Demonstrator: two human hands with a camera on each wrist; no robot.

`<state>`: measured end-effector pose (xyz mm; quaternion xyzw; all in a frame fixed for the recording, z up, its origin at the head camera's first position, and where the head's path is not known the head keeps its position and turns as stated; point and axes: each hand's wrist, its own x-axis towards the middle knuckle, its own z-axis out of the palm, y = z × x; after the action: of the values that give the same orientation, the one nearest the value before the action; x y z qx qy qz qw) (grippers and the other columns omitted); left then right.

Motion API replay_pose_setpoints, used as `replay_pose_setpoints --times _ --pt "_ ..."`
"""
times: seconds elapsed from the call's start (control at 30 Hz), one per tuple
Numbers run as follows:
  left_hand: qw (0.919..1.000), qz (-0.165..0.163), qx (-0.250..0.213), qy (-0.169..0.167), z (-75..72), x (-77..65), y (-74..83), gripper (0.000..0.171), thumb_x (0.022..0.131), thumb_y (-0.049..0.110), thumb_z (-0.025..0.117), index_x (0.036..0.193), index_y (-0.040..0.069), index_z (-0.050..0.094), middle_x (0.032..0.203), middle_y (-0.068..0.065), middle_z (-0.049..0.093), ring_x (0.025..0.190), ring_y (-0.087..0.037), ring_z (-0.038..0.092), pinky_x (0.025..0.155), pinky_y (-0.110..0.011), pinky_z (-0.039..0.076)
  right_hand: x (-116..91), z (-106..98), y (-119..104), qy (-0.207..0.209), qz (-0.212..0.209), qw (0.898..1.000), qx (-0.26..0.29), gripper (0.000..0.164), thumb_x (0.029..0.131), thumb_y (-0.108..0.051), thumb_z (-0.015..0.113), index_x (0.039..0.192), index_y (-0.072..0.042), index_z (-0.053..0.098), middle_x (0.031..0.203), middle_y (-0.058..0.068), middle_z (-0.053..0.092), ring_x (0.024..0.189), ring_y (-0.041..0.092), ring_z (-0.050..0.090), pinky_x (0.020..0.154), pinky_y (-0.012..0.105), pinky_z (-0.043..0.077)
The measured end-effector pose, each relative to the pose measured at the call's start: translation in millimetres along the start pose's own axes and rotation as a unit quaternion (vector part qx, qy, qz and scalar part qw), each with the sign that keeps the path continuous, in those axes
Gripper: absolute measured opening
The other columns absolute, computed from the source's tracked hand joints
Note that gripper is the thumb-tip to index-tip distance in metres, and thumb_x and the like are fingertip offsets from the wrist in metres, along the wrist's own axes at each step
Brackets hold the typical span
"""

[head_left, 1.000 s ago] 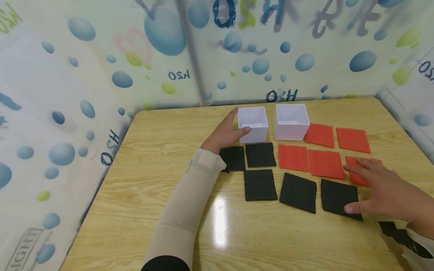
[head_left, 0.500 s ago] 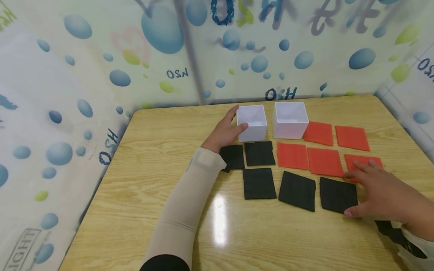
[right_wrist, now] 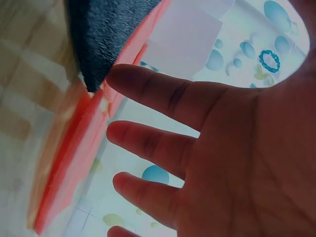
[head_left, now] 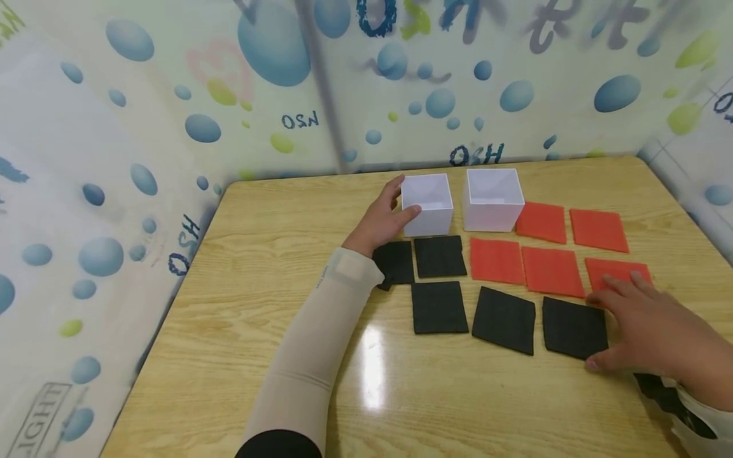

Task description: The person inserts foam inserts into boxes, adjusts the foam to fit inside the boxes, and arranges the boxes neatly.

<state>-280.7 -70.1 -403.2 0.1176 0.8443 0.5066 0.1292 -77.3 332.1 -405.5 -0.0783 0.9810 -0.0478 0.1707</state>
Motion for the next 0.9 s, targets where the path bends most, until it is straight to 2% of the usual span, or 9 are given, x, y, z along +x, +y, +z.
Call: replay_pose_setpoints --times 0.33,0.9 --pt "0.9998 -0.005 -0.019 -0.005 0.0 -0.5 -1.8 0.083 0.104 0.033 0.068 0.170 0.030 0.017 0.174 -0.007 0.026 0.156 -0.033 0.037 0.124 -0.048 0.036 5 5 -7 0.001 0.017 1.000 -0.010 0.127 0.041 -0.076 0.095 0.132 0.006 0.061 0.148 0.043 0.037 0.139 0.075 0.016 0.102 0.089 0.022" --pt "0.9995 -0.006 -0.030 -0.011 -0.7 -0.2 0.1 0.083 0.104 0.032 0.068 0.170 0.030 0.017 0.175 -0.007 0.026 0.156 -0.032 0.036 0.124 -0.046 0.036 2 5 -14 0.006 0.015 1.000 -0.012 0.118 0.047 -0.067 0.099 0.129 0.009 0.061 0.144 0.042 0.041 0.139 0.074 0.018 0.104 0.088 0.023"
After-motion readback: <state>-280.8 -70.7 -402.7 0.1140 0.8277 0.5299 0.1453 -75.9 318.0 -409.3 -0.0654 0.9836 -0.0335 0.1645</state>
